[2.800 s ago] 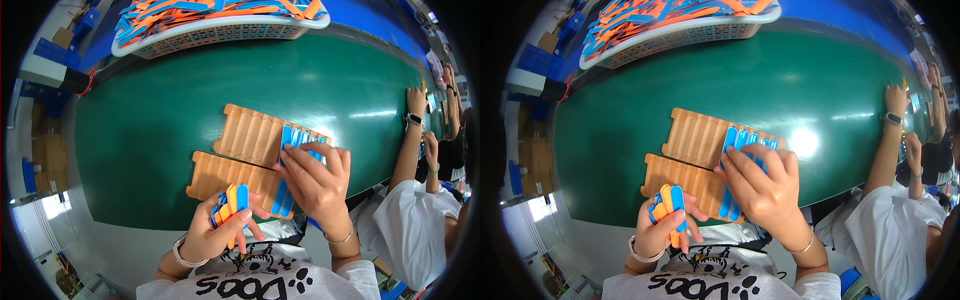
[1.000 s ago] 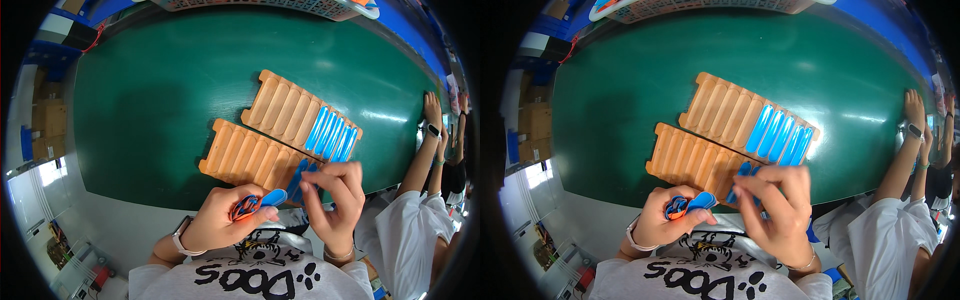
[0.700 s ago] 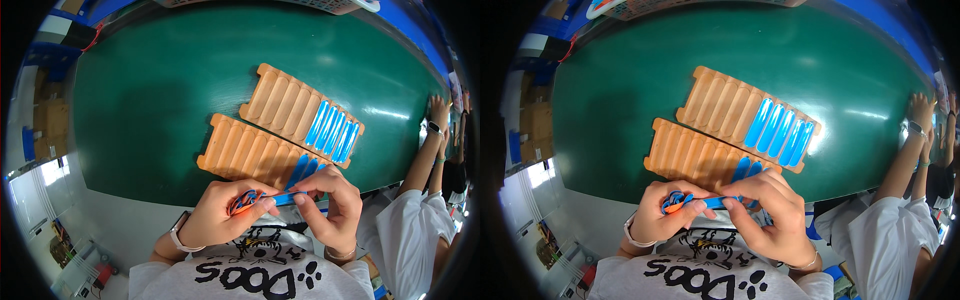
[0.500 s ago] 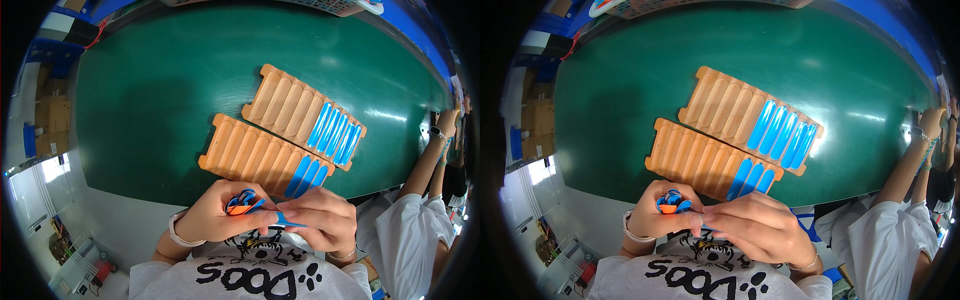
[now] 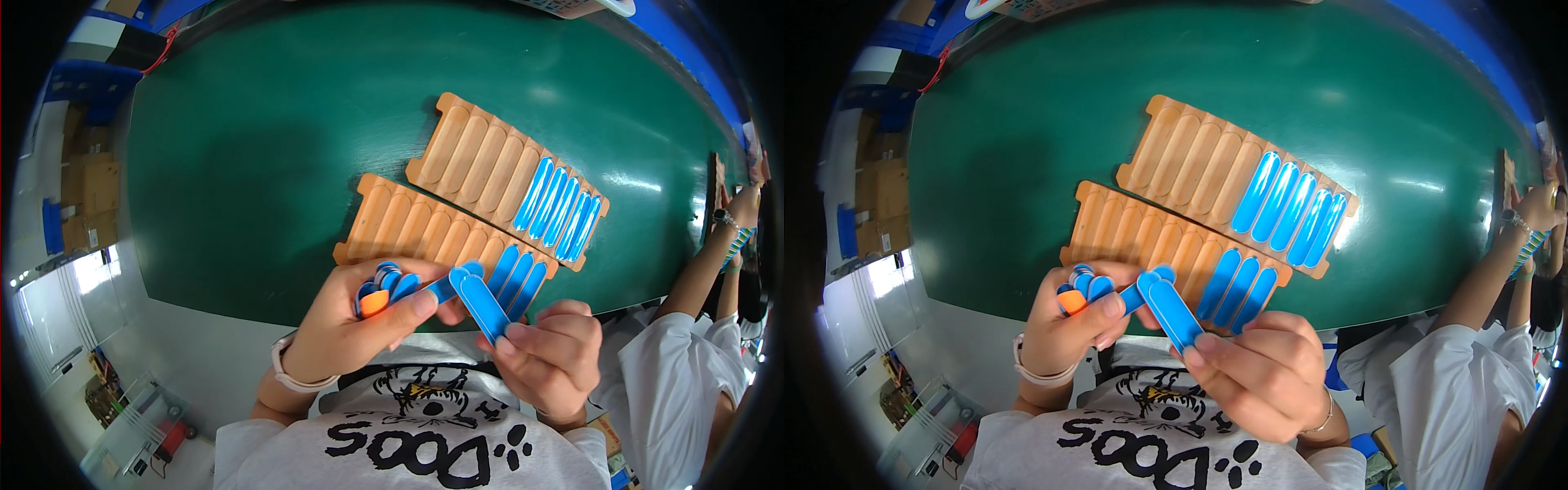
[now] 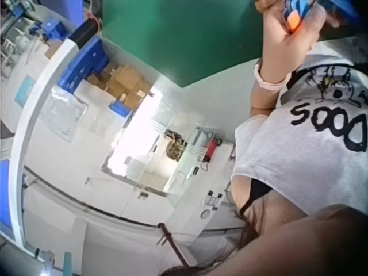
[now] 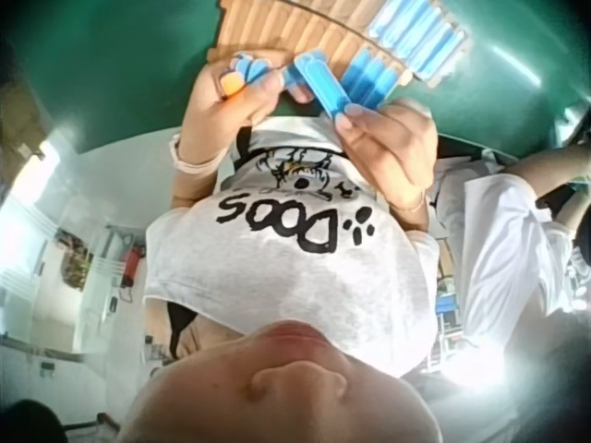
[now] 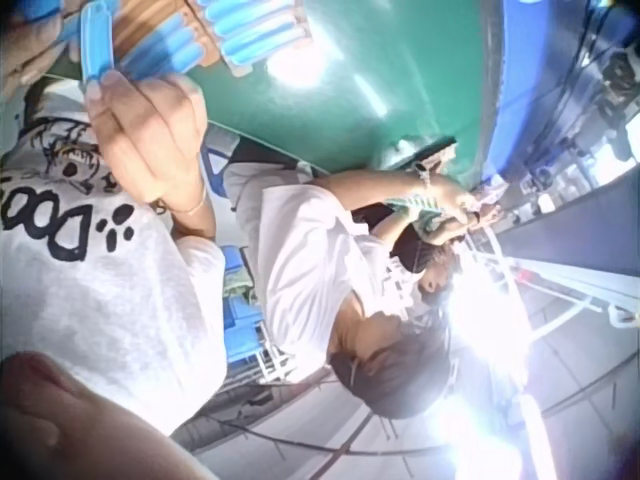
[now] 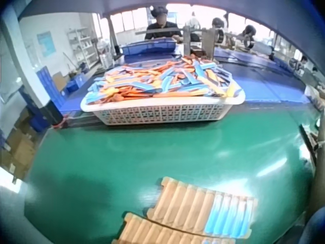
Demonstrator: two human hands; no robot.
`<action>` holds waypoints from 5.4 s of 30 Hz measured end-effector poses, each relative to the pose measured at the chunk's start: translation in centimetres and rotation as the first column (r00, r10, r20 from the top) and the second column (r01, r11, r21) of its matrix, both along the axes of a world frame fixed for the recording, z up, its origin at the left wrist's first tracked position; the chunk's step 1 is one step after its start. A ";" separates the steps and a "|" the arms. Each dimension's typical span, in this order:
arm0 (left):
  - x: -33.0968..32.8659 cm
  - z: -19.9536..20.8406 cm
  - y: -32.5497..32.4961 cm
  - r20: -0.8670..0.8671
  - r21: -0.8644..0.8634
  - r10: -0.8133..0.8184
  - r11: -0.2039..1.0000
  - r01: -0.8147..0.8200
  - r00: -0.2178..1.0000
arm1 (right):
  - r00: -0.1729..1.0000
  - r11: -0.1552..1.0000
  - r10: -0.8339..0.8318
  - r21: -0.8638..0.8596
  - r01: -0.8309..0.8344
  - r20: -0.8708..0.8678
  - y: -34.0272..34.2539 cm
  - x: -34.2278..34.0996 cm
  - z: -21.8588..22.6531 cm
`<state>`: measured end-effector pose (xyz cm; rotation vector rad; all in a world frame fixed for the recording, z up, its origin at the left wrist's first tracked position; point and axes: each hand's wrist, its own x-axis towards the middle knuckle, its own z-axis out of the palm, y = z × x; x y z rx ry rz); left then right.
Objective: The person slots colored strips into grooved boards by hand, repeatedly taking additional strips from a basket on the conveyor belt to fill the boards.
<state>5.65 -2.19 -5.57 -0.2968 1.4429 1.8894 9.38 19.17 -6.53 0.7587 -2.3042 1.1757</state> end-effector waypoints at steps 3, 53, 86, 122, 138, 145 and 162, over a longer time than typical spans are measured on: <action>0.3 -0.7 0.2 -0.091 0.013 -0.003 1.000 0.004 0.996 | 0.994 0.987 0.041 0.158 -0.025 -0.099 -1.3 0.2 -0.7; 0.5 -1.2 0.4 -0.458 -0.245 0.021 0.958 -0.149 0.889 | 0.803 0.993 0.071 0.037 -0.115 0.592 4.9 -13.6 0.2; 1.1 -1.1 1.1 -0.465 -0.289 -0.360 0.925 0.246 0.809 | 0.666 0.905 0.413 -0.363 -0.223 0.621 4.6 -9.5 2.9; 0.3 -0.8 2.3 -0.664 -0.604 -0.618 0.775 0.185 0.420 | 0.681 0.945 0.056 -0.258 0.200 0.730 4.1 -13.0 0.4; -0.2 -0.6 1.8 -0.628 -0.632 -0.656 0.743 0.217 0.419 | 0.854 0.955 -0.133 0.296 -0.026 0.503 4.6 -12.5 0.0; -0.3 -0.5 2.2 -0.635 -0.641 -0.670 0.735 0.221 0.386 | 0.696 0.983 -0.175 0.162 0.086 0.696 9.0 -8.2 0.1; -0.4 0.0 1.9 -0.606 -0.677 -0.691 0.708 0.201 0.394 | 0.757 0.962 -0.255 0.078 0.262 0.602 5.8 -8.7 -0.2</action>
